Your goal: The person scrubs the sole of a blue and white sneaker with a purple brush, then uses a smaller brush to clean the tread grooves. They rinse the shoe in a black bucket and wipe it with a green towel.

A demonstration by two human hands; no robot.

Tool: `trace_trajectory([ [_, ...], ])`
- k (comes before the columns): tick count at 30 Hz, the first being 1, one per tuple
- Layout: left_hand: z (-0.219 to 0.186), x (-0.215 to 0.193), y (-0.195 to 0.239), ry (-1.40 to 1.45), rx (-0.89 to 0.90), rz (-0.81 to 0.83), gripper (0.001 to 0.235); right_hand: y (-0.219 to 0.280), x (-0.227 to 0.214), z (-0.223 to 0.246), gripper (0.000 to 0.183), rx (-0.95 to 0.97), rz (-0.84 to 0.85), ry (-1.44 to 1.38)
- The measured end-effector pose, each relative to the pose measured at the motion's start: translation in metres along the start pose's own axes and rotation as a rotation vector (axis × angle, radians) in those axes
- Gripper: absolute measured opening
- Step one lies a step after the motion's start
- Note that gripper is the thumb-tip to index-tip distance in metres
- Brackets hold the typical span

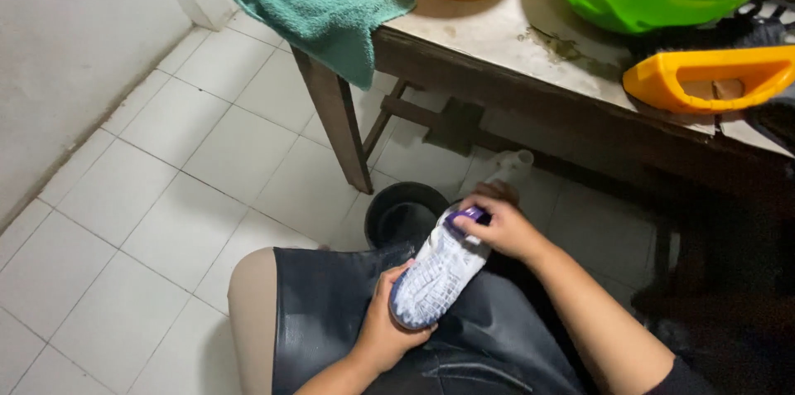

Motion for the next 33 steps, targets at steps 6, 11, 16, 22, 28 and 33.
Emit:
trace_trajectory([
  [6, 0.006, -0.003, 0.001, -0.056, -0.016, -0.028, 0.096, 0.064, 0.090, 0.119, 0.025, -0.565, 0.379, 0.089],
  [11, 0.003, -0.021, -0.022, -0.079, -0.074, 0.031, 0.096, 0.002, 0.022, 0.030, 0.019, -0.203, 0.066, 0.124],
  [16, 0.021, -0.022, -0.041, 0.062, -0.042, 0.046, 0.093, 0.036, 0.082, 0.112, 0.022, -0.615, 0.158, 0.218],
  [22, 0.010, -0.026, -0.035, 0.099, -0.088, 0.081, 0.092, 0.000, 0.025, 0.024, 0.027, -0.229, -0.088, 0.086],
  [28, 0.016, -0.022, -0.041, 0.071, 0.016, 0.096, 0.095, 0.044, 0.093, 0.075, 0.033, -0.543, 0.068, 0.306],
  [33, -0.002, -0.023, -0.040, 0.028, 0.025, 0.109, 0.090, 0.013, -0.007, -0.004, 0.034, -0.242, -0.195, 0.094],
])
Point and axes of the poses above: each hand's wrist, its own y-axis away from the middle knuckle, its own x-axis out of the palm, z = x × y, the point moved 4 cm from there along -y, towards the middle knuckle, and after that the axes turned 15 degrees about -y, right-handed, at the moved point
